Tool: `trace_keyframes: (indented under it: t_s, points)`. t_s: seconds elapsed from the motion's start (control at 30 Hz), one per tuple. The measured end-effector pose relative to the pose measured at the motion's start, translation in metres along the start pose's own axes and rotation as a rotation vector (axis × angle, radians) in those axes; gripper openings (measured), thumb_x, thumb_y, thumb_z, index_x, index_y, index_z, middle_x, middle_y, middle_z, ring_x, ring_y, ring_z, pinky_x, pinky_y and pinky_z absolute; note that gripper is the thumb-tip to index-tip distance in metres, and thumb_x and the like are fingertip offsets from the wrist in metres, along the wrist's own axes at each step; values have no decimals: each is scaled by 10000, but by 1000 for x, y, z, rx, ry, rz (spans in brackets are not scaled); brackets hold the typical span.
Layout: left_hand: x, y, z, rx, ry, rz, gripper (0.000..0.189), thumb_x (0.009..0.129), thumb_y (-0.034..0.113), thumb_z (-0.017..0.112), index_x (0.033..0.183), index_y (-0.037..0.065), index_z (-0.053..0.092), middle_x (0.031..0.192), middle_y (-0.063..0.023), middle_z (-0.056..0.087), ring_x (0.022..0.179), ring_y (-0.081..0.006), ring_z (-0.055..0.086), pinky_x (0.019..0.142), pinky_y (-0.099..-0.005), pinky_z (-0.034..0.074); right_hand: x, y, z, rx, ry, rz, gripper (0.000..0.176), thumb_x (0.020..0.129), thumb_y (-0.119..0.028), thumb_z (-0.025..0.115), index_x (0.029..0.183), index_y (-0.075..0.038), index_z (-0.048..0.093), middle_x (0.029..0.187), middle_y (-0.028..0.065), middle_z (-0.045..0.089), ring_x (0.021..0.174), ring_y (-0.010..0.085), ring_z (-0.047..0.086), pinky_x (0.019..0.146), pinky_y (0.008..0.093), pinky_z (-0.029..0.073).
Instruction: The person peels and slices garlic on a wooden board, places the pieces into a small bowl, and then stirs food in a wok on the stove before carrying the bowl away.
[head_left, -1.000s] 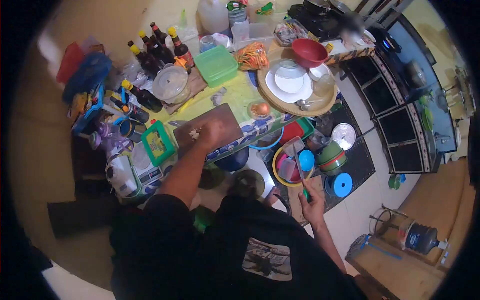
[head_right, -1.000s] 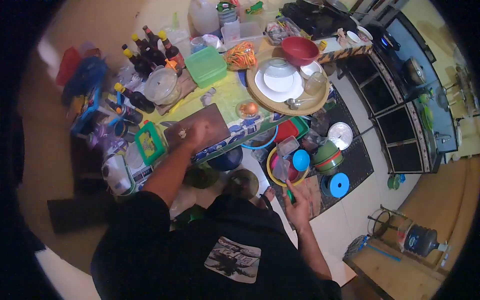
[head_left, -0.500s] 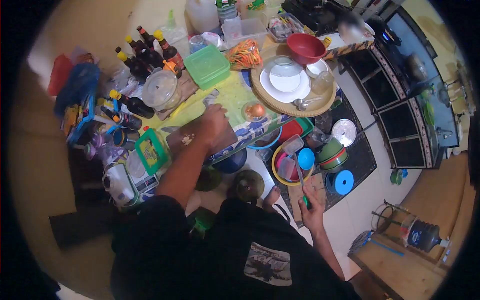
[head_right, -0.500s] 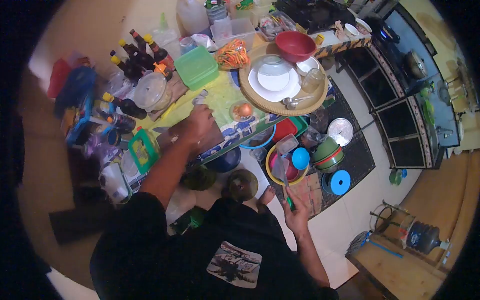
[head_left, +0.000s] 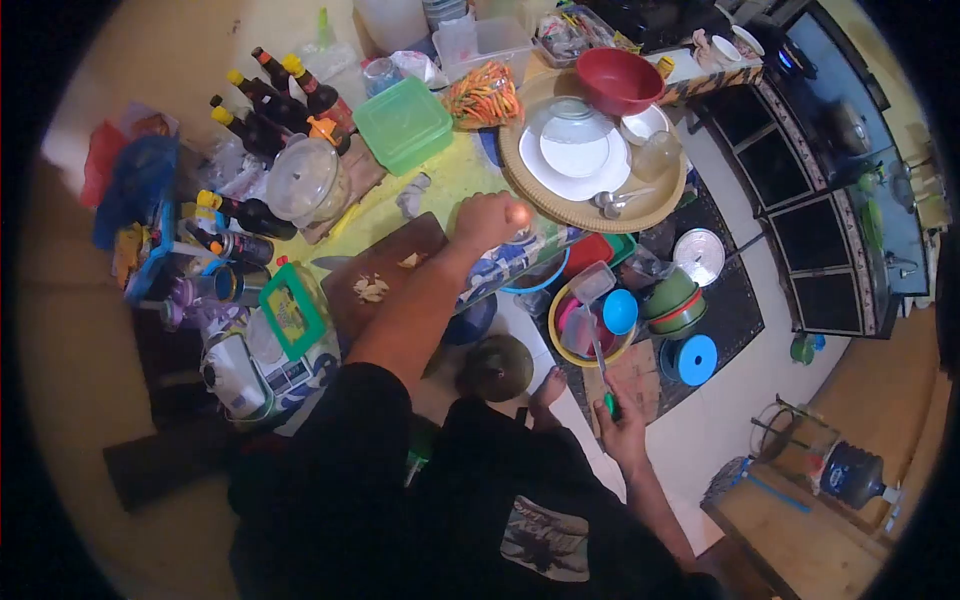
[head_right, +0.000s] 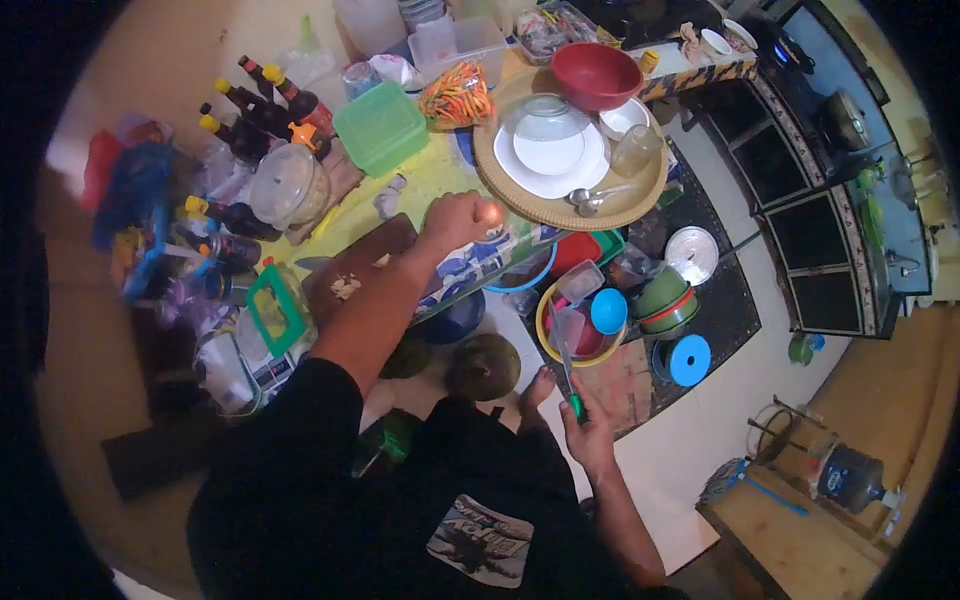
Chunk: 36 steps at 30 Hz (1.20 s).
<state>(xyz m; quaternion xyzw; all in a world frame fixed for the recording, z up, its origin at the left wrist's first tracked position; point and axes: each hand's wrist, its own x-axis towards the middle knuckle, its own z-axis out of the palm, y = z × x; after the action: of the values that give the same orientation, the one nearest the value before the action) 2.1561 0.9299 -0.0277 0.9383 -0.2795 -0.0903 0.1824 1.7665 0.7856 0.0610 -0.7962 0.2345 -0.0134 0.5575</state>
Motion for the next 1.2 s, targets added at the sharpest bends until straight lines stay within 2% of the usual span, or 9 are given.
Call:
trace_keyframes:
  t_s: [0.13,0.4,0.5,0.57,0.67,0.93,0.97,1.03,1.2]
  points:
    - [-9,1,-6,-88,104,204,319,713,302,727,959,118,645,936,-103,695,920,-336,624,829,-462,486,14,6,5,9,-52,-24,451,903,-5,615,1345,-1,526,1296,173,586,1200,222,553,1025,323,407]
    - [11,22,41,131,214,-42,392,706,311,727,1034,125,618,906,-138,690,892,-336,617,826,-467,462,32,-8,15,-91,-102,-94,449,904,-19,611,1343,8,521,1284,187,603,1183,240,579,995,324,436]
    - [7,22,15,-105,166,-92,437,723,319,715,1075,87,598,918,-156,683,898,-352,637,818,-481,492,29,-1,14,-21,-89,-35,441,909,-26,607,1340,14,522,1292,185,600,1183,242,579,987,327,440]
    - [12,-1,7,-1004,66,-400,467,734,340,700,1075,39,592,935,-203,683,946,-339,656,836,-471,502,27,5,14,-53,-74,-70,456,912,-31,604,1355,15,505,1262,174,613,1137,216,589,973,318,441]
    - [13,-46,-22,-906,170,-351,517,737,364,718,1119,46,578,974,-228,677,947,-339,669,827,-442,519,28,3,14,60,-104,95,508,898,20,603,1388,-4,472,1290,130,567,1171,181,527,993,305,408]
    - [-4,-83,-34,103,-63,-113,472,684,271,725,1103,70,639,1004,-166,644,995,-362,611,851,-447,500,49,-3,30,-7,-60,32,558,892,-3,621,1420,-38,444,1164,100,623,1020,145,594,982,307,420]
    - [-5,-83,-29,101,-64,-110,472,684,271,725,1103,70,639,1004,-166,644,995,-362,611,851,-447,500,51,-2,31,32,-67,62,556,893,-7,621,1420,-43,447,1097,83,648,963,133,608,976,304,420]
    - [-5,-80,-17,83,289,186,369,713,223,704,1060,98,676,942,-142,630,1012,-332,588,865,-447,480,55,-8,32,-14,-41,8,552,895,-17,622,1419,-44,449,1032,72,653,924,126,604,966,299,417]
    - [1,-33,-6,7,89,426,196,748,167,664,923,97,717,930,-104,651,1004,-308,586,867,-440,476,51,10,30,20,-18,27,549,896,-32,629,1416,-46,454,914,52,639,836,103,577,906,282,431]
